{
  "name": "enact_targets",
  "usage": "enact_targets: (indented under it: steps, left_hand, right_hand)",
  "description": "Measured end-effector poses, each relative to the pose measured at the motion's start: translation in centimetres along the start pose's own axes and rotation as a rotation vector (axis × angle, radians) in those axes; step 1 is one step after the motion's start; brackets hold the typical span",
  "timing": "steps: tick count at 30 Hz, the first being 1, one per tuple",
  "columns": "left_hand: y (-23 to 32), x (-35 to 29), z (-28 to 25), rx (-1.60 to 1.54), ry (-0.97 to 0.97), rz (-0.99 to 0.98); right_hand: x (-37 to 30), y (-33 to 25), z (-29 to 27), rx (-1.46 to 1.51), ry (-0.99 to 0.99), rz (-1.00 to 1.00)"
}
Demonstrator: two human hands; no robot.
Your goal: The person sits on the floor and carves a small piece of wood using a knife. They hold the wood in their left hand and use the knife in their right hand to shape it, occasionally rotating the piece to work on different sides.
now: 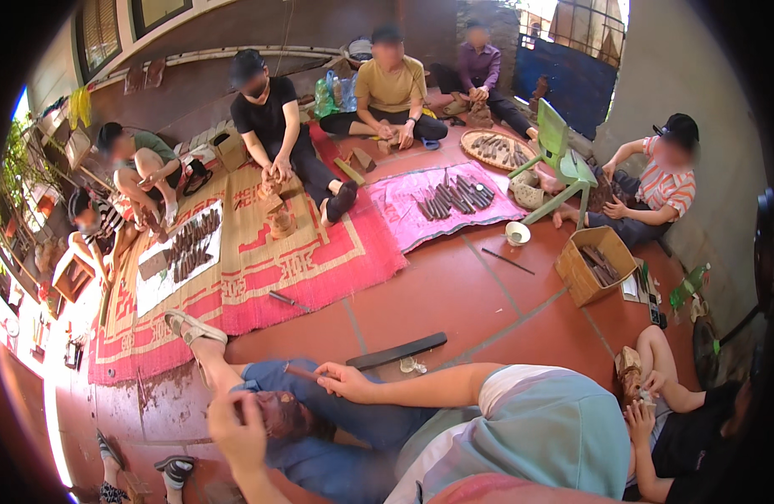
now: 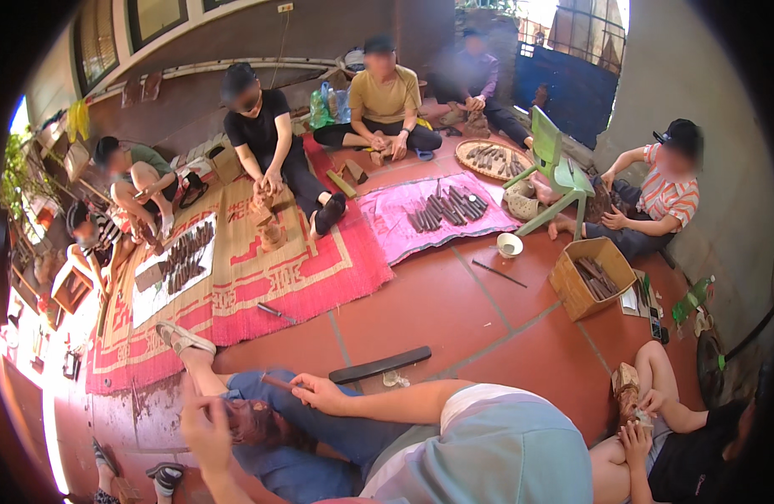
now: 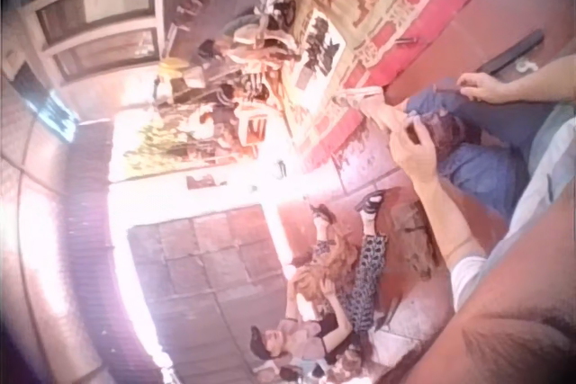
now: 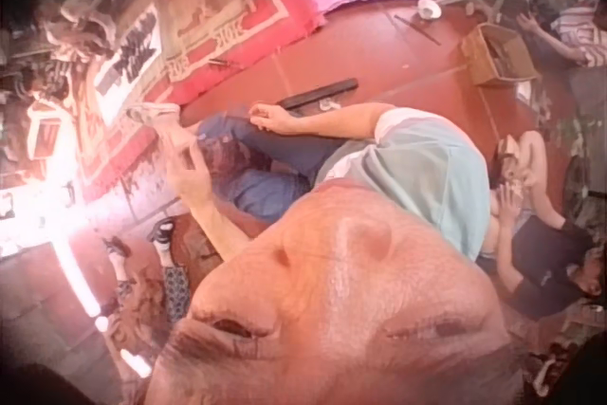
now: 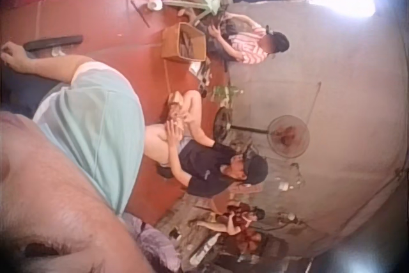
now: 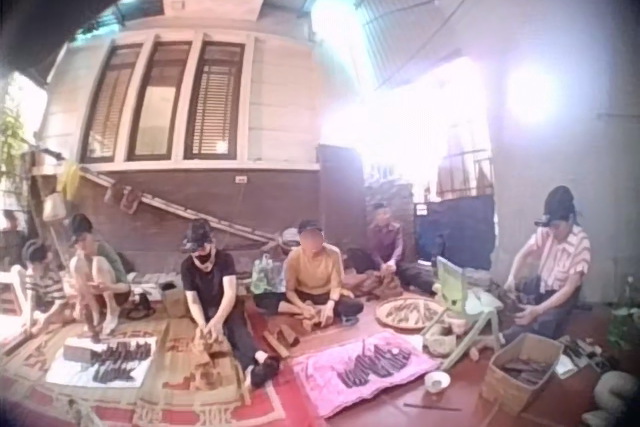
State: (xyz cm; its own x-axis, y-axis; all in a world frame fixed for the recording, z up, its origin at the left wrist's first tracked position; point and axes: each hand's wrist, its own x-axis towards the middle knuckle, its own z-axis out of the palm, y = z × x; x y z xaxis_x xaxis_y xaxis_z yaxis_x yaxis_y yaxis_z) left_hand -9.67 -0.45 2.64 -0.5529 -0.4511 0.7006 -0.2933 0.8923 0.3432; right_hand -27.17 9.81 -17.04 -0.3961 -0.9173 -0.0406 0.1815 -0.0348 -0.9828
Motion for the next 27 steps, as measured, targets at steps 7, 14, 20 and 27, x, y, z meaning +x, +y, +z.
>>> enact_targets:
  steps: [7, 14, 20, 27]
  left_hand:
    - [-10.3, 11.7, -7.0, -0.703, 0.129, -0.681]
    - [-6.7, 14.6, -8.2, -0.384, 0.413, -0.355]
    - [1.7, 6.2, -4.8, 0.237, -0.047, 0.47]
    - [-0.5, 1.3, -2.9, 0.159, 0.179, -0.051]
  right_hand:
    - [-0.5, -2.1, -0.5, -0.112, 0.002, -0.002]
    - [-1.1, -1.5, -0.6, -0.067, 0.007, -0.013]
    - [-0.5, -1.1, -0.4, -0.02, 0.009, -0.01]
    - [0.3, 0.0, -1.5, 0.005, -0.018, -0.026]
